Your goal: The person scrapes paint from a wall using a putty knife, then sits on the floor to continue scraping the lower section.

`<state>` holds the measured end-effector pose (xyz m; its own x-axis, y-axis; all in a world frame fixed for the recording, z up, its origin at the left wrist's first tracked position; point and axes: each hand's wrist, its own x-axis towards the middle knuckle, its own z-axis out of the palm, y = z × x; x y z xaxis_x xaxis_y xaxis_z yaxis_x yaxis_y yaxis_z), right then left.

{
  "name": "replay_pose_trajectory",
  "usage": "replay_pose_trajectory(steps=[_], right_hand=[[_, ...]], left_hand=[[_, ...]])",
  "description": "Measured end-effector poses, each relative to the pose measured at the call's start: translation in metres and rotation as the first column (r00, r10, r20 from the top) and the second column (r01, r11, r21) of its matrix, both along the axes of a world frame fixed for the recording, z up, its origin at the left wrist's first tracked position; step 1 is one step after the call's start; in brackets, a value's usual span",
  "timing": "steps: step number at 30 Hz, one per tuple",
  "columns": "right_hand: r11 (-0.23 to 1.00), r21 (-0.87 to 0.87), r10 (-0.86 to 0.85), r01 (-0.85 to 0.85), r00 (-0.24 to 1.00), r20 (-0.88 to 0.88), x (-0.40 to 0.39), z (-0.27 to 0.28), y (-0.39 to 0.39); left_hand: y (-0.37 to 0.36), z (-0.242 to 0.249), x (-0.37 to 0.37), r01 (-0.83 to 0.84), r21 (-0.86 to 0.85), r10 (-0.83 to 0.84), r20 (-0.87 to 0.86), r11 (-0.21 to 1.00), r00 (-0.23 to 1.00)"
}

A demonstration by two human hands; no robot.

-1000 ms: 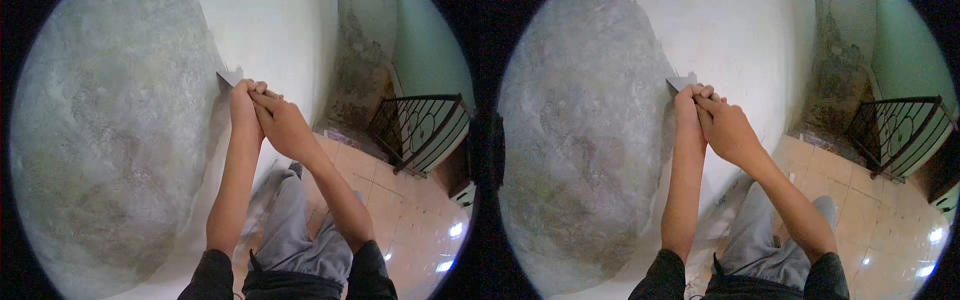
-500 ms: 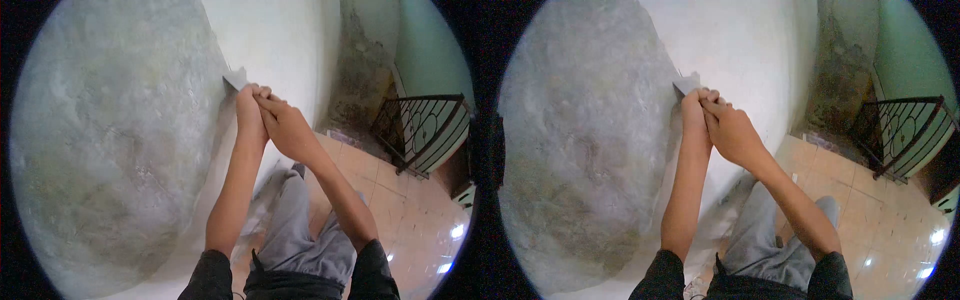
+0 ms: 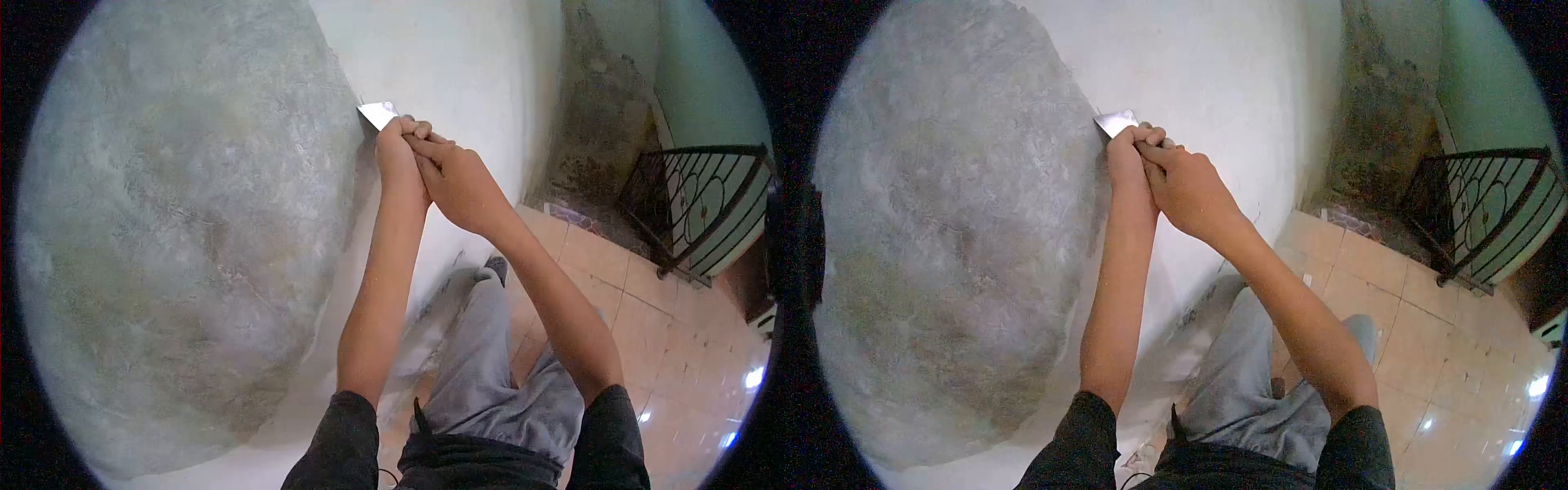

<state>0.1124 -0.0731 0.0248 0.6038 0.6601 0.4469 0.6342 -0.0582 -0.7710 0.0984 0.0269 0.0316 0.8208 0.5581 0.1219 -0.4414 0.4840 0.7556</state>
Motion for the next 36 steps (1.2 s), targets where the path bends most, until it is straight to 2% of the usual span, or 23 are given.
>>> replay_pose_trajectory(steps=[1,2,4,7,10,13,15,17,19,22,26,28,34,36], right_hand=[[1.000,-0.013,-0.021,0.020,0.999,-0.041,-0.001,0.004,-0.001],[1.000,0.006,-0.025,0.026,0.999,-0.045,0.005,0.000,0.002],[0.982,0.189,-0.015,-0.003,0.996,0.090,0.013,-0.006,0.012],[0.994,0.105,0.000,-0.004,0.999,0.040,0.012,-0.011,0.005],[0.986,0.166,-0.002,-0.021,0.991,0.135,0.014,-0.011,0.009],[0.988,0.142,0.054,-0.056,0.998,0.020,0.010,-0.014,-0.003],[0.983,0.176,0.042,-0.056,0.996,0.081,0.015,-0.010,0.001],[0.982,0.179,0.047,-0.064,0.994,0.099,0.014,-0.010,0.003],[0.993,0.113,0.014,-0.025,0.995,0.100,0.009,-0.006,-0.005],[0.983,0.178,0.010,-0.032,0.992,0.122,0.008,-0.012,0.003],[0.990,0.140,0.008,-0.017,0.998,0.060,0.001,-0.018,-0.001],[0.980,0.195,-0.043,0.025,0.995,0.089,0.001,-0.019,0.002],[0.986,0.162,-0.027,0.031,0.999,-0.025,-0.003,-0.013,0.005],[0.980,0.193,-0.051,0.047,0.998,0.020,0.005,-0.010,0.014]], left_hand=[[-0.002,0.005,0.001,-0.003,0.036,0.003,0.001,0.999,1.000],[-0.006,0.007,0.001,-0.005,-0.027,0.005,0.005,1.000,1.000],[0.008,0.008,0.008,0.008,-0.002,-0.008,0.029,1.000,1.000],[0.000,0.000,0.004,0.010,0.009,-0.010,-0.001,1.000,1.000],[0.001,0.004,0.005,-0.024,0.021,0.024,0.022,0.999,0.999],[-0.004,-0.007,0.002,-0.044,0.035,0.043,0.013,0.998,0.999],[-0.005,0.000,0.000,-0.062,0.072,0.060,0.022,0.995,0.998],[-0.005,0.007,0.001,-0.097,0.011,0.097,-0.002,0.995,0.995],[-0.016,0.009,-0.003,-0.065,0.002,0.065,0.014,0.998,0.998],[-0.008,0.008,-0.003,-0.062,0.000,0.062,-0.023,0.998,0.998],[-0.008,0.001,-0.006,-0.040,0.027,0.041,-0.030,0.999,0.999],[-0.006,0.002,-0.006,0.047,0.063,-0.045,-0.023,0.997,0.999],[-0.005,0.008,-0.007,0.062,0.064,-0.057,-0.069,0.996,0.996],[-0.002,0.015,-0.001,0.040,0.083,-0.036,-0.049,0.996,0.998]])
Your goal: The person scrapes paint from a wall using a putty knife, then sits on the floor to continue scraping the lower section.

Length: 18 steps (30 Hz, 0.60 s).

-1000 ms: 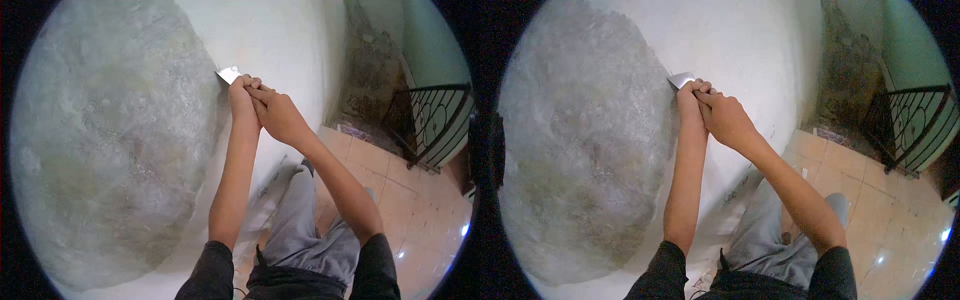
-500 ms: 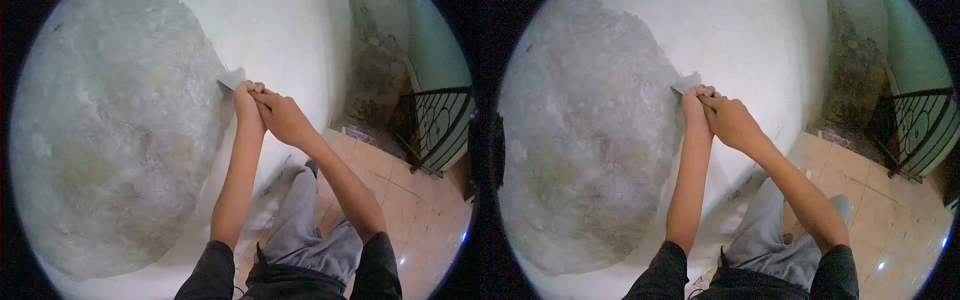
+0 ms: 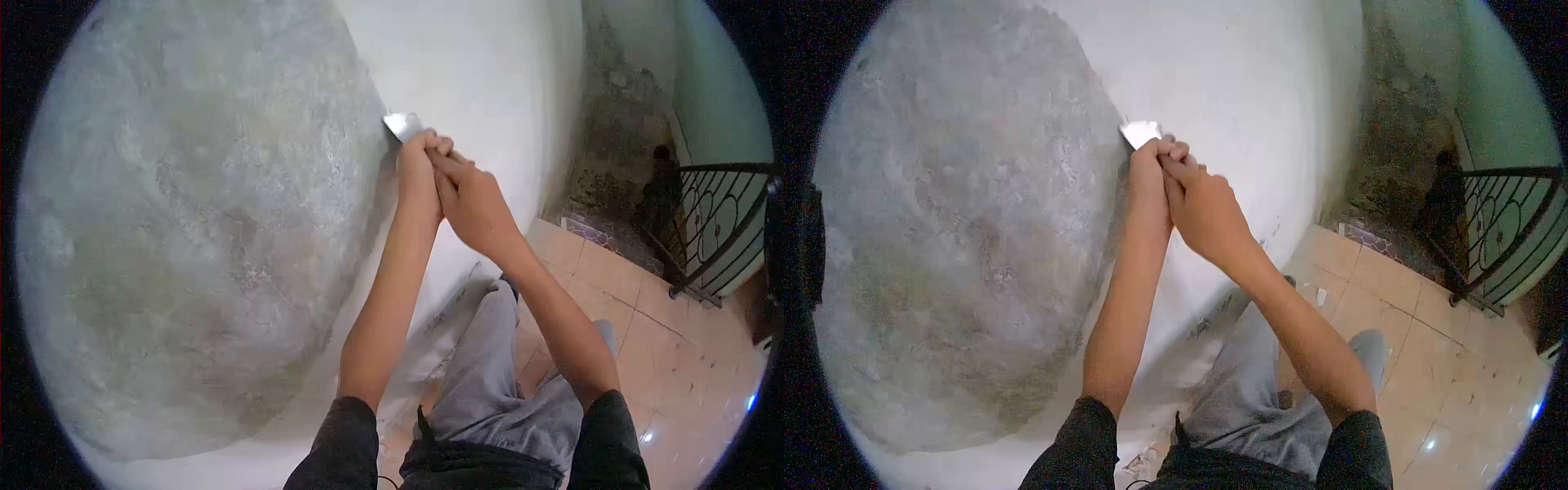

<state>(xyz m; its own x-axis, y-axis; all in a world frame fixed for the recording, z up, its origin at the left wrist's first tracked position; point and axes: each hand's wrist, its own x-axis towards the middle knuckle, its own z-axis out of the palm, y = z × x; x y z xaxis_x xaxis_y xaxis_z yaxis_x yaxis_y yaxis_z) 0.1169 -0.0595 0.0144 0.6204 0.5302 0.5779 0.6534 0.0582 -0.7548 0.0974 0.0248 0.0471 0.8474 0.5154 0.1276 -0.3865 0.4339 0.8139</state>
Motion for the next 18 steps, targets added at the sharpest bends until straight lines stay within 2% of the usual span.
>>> replay_pose_trajectory(steps=[2,4,7,10,14,17,18], right_hand=[[0.999,0.018,-0.030,0.029,0.999,0.032,-0.001,-0.003,0.001],[0.993,-0.118,-0.009,0.007,1.000,-0.023,-0.008,0.003,-0.004],[0.998,-0.066,0.019,-0.020,1.000,-0.015,0.000,-0.006,0.004],[0.996,-0.081,0.021,-0.024,0.999,-0.033,-0.001,0.005,-0.008],[0.998,-0.028,0.050,-0.050,0.999,-0.012,0.006,-0.005,-0.006],[0.998,-0.057,0.022,-0.018,0.998,0.065,0.005,0.000,-0.006],[0.996,-0.081,0.046,-0.046,0.999,0.002,0.005,-0.002,-0.006]], left_hand=[[0.005,-0.010,-0.003,0.025,-0.022,-0.025,0.011,0.999,1.000],[0.009,-0.010,0.000,0.012,-0.052,-0.012,0.016,0.999,1.000],[0.011,-0.016,0.001,0.016,-0.093,-0.013,0.032,0.996,0.999],[0.004,-0.010,0.005,0.009,-0.023,-0.008,0.061,1.000,0.998],[0.002,-0.016,0.006,-0.006,-0.069,0.009,0.041,0.998,0.999],[0.006,-0.014,0.005,-0.005,-0.070,0.009,0.049,0.998,0.999],[0.007,-0.017,0.004,0.001,-0.062,0.002,0.048,0.998,0.999]])
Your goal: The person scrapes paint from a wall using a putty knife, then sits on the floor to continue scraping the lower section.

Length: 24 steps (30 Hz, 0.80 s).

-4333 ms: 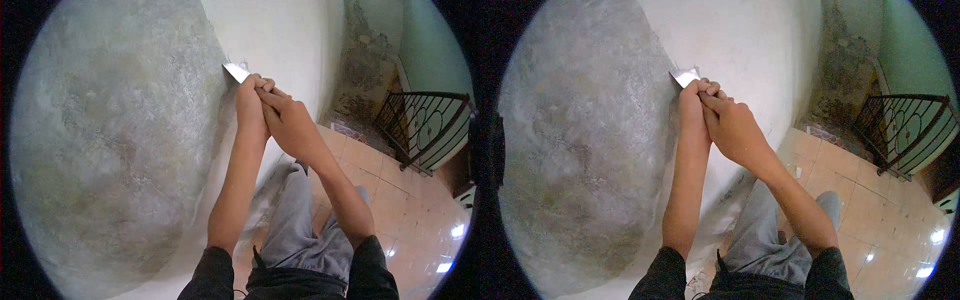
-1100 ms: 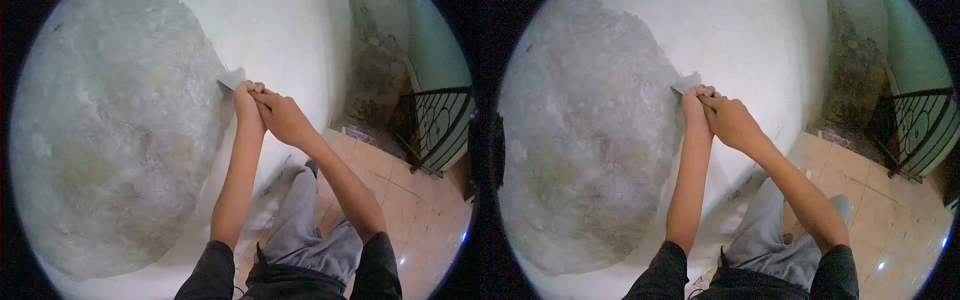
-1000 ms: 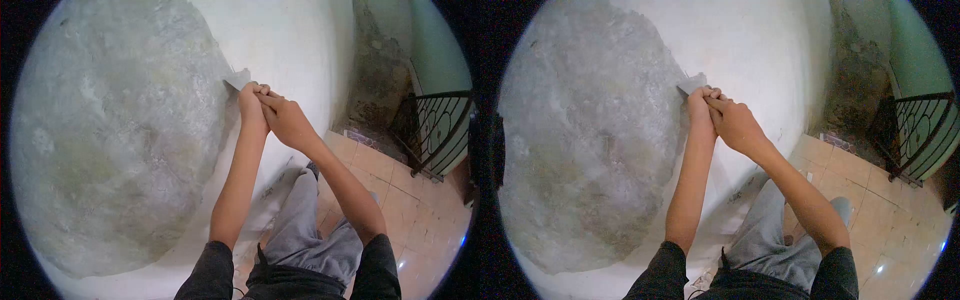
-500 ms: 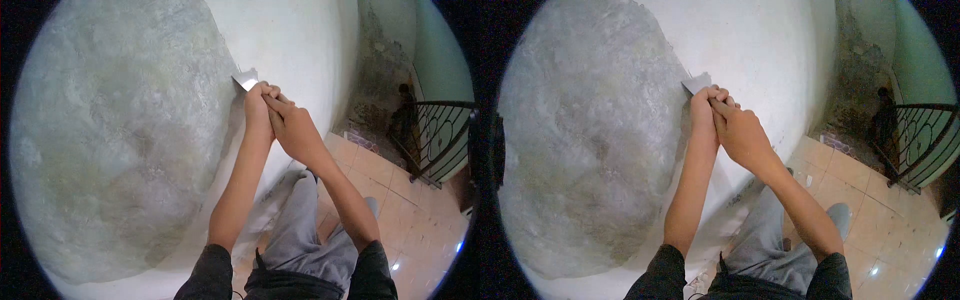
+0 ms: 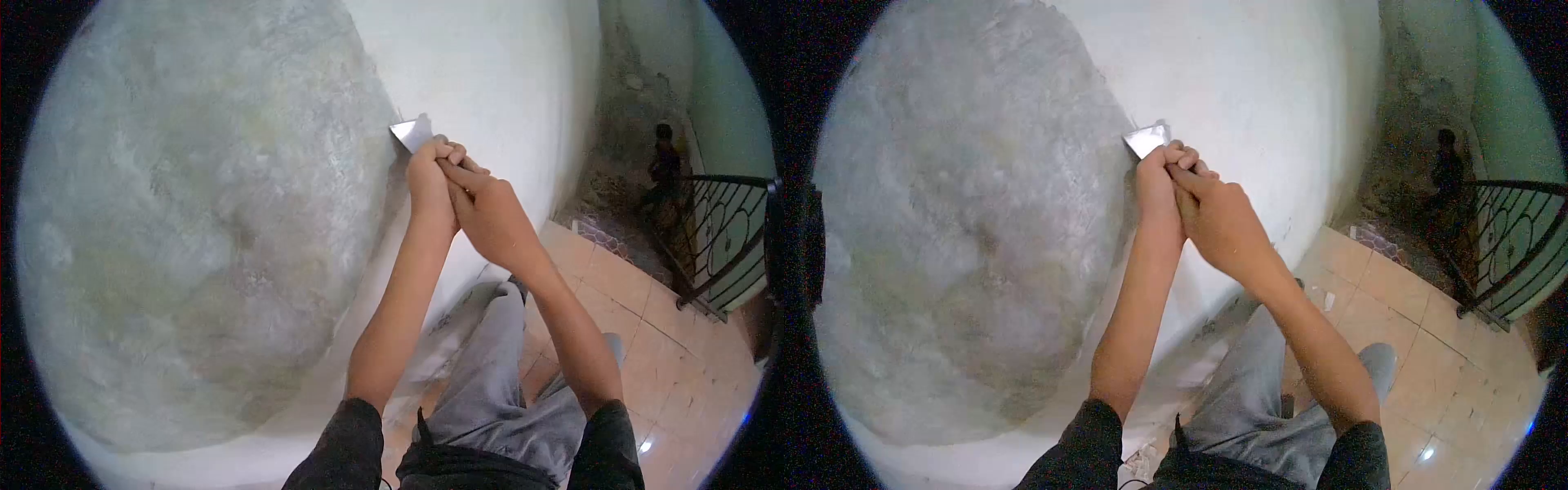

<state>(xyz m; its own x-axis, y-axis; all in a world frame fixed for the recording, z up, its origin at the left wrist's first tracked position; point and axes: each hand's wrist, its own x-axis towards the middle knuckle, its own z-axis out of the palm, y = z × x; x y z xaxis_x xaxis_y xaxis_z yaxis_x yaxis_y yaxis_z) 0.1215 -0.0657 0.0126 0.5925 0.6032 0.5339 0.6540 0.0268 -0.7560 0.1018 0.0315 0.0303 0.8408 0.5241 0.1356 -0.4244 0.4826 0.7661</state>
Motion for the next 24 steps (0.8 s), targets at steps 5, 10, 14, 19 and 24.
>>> replay_pose_trajectory(steps=[5,10,14,19,24], right_hand=[[0.992,0.120,0.018,-0.024,0.999,0.049,-0.004,-0.008,0.000],[0.965,0.023,0.259,-0.262,0.935,-0.243,-0.038,-0.003,-0.021],[0.893,0.100,0.447,-0.438,0.890,-0.090,-0.066,-0.034,-0.034],[0.652,-0.072,0.720,-0.755,0.646,-0.253,-0.125,-0.050,-0.051],[0.576,0.047,0.813,-0.816,0.567,-0.130,-0.187,-0.071,-0.072]], left_hand=[[-0.005,-0.002,-0.006,-0.027,0.004,0.027,-0.005,1.000,1.000],[-0.014,-0.023,-0.052,-0.157,0.142,0.177,-0.147,0.977,0.973],[-0.029,-0.037,-0.116,-0.175,0.332,0.225,-0.119,0.927,0.967],[-0.064,-0.051,-0.209,-0.430,0.265,0.489,-0.223,0.863,0.843],[-0.109,-0.058,-0.283,-0.628,0.206,0.661,-0.214,0.751,0.720]])
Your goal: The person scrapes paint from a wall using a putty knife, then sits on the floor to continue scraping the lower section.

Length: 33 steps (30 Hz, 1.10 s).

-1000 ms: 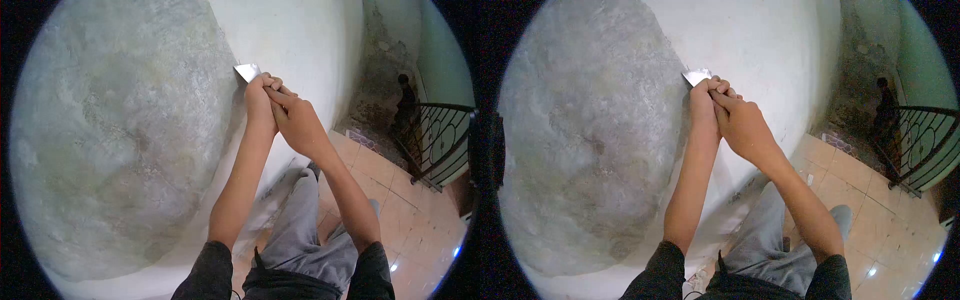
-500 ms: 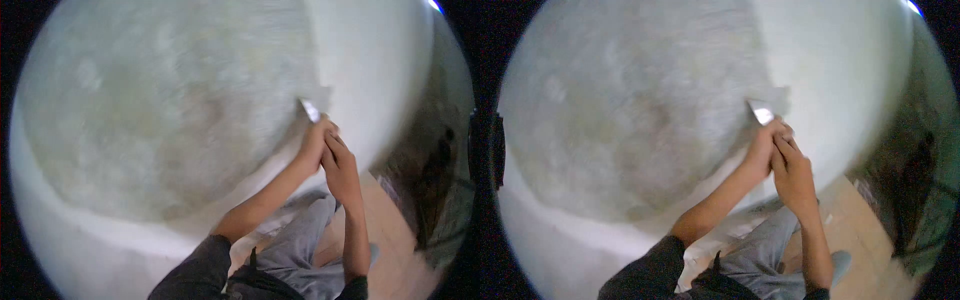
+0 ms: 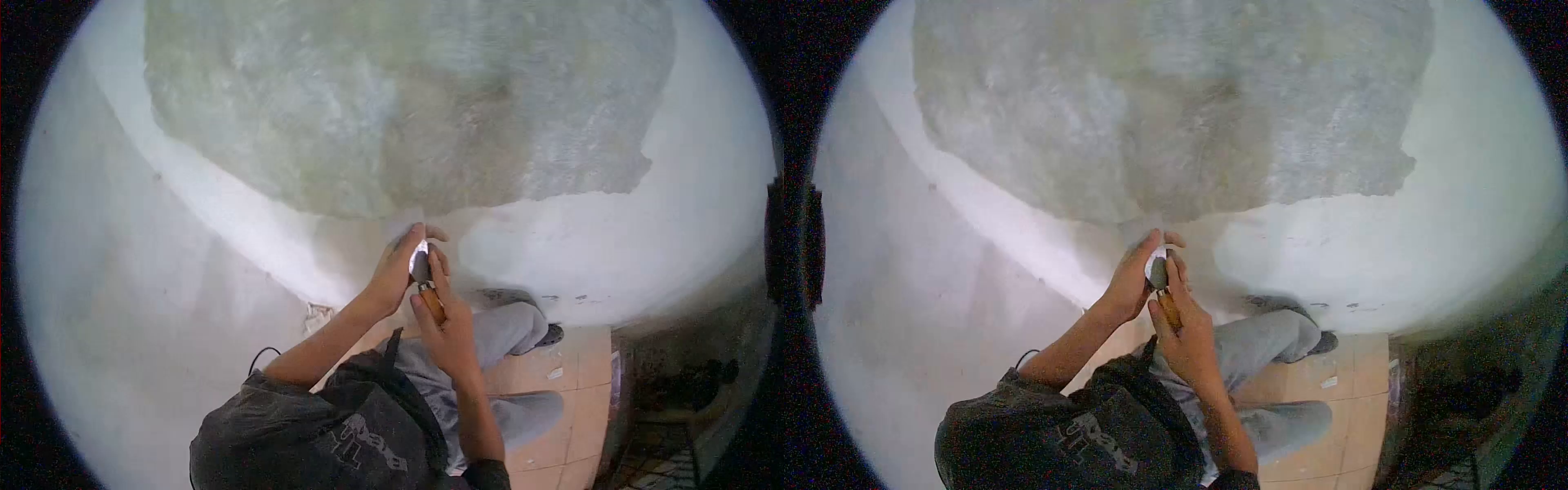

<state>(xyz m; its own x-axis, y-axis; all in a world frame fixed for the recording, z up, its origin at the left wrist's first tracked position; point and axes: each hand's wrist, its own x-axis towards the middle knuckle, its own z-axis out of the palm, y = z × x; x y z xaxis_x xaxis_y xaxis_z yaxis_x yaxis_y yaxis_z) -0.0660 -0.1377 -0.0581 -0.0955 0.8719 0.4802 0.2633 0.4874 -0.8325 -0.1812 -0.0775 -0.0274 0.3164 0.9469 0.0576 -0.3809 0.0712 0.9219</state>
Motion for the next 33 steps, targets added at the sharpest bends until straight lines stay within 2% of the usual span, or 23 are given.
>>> replay_pose_trajectory(steps=[1,2,3,5,6,8,12,14,15,18,20,24,26,27,29,33], right_hand=[[0.988,-0.145,0.040,-0.047,0.998,-0.050,0.024,-0.025,0.020],[0.966,-0.235,0.087,-0.106,0.992,-0.089,0.021,-0.025,0.016],[0.961,-0.249,0.102,-0.117,0.992,-0.076,0.018,-0.027,0.012],[0.865,-0.456,0.081,-0.210,0.955,-0.286,0.017,-0.036,0.011],[0.853,-0.472,0.093,-0.223,0.955,-0.283,0.018,-0.038,0.009],[0.763,-0.565,0.050,-0.313,0.901,-0.431,0.022,-0.052,0.008],[0.805,-0.515,0.079,-0.296,0.913,-0.400,0.006,-0.085,0.027],[0.811,-0.544,0.099,-0.215,0.967,-0.234,-0.001,-0.105,0.041],[0.804,-0.549,0.112,-0.228,0.965,-0.237,-0.012,-0.071,0.032],[0.808,-0.568,0.033,-0.156,0.975,-0.220,-0.031,-0.069,0.044],[0.926,-0.376,-0.008,-0.044,0.990,-0.138,-0.036,-0.081,0.053],[0.884,-0.463,-0.129,0.065,0.986,-0.109,-0.041,-0.066,0.051],[0.850,-0.525,-0.154,0.038,0.972,-0.179,-0.041,-0.064,0.050],[0.845,-0.533,-0.161,0.048,0.973,-0.166,-0.041,-0.065,0.052],[0.878,-0.456,-0.188,0.143,0.981,-0.055,-0.042,-0.068,0.053],[0.856,-0.483,-0.213,0.182,0.977,-0.010,-0.044,-0.066,0.058]], left_hand=[[0.020,-0.025,0.023,-0.055,-0.061,0.053,-0.022,0.997,0.998],[0.018,-0.032,0.017,-0.081,-0.067,0.078,-0.039,0.995,0.996],[0.013,-0.033,0.014,-0.095,-0.080,0.093,-0.025,0.992,0.995],[0.015,-0.042,0.014,-0.187,-0.111,0.175,-0.111,0.976,0.978],[0.014,-0.047,0.014,-0.204,-0.129,0.190,-0.110,0.971,0.976],[0.013,-0.066,0.014,-0.222,-0.210,0.209,-0.081,0.952,0.975],[0.029,-0.090,-0.002,-0.237,-0.230,0.230,-0.058,0.944,0.972],[0.042,-0.108,-0.008,-0.255,-0.275,0.260,-0.020,0.927,0.965],[0.031,-0.077,-0.018,-0.270,-0.280,0.274,-0.025,0.921,0.961],[0.042,-0.084,-0.033,-0.205,-0.381,0.258,0.094,0.902,0.962],[0.046,-0.087,-0.033,-0.136,-0.357,0.194,0.132,0.924,0.972],[0.048,-0.090,-0.031,-0.074,-0.361,0.155,0.201,0.930,0.967],[0.056,-0.094,-0.033,0.050,-0.252,0.027,0.294,0.966,0.956],[0.059,-0.096,-0.032,0.057,-0.261,0.026,0.304,0.964,0.952],[0.062,-0.095,-0.029,0.086,-0.168,-0.024,0.341,0.982,0.940],[0.066,-0.103,-0.026,0.112,-0.227,-0.007,0.419,0.967,0.908]])
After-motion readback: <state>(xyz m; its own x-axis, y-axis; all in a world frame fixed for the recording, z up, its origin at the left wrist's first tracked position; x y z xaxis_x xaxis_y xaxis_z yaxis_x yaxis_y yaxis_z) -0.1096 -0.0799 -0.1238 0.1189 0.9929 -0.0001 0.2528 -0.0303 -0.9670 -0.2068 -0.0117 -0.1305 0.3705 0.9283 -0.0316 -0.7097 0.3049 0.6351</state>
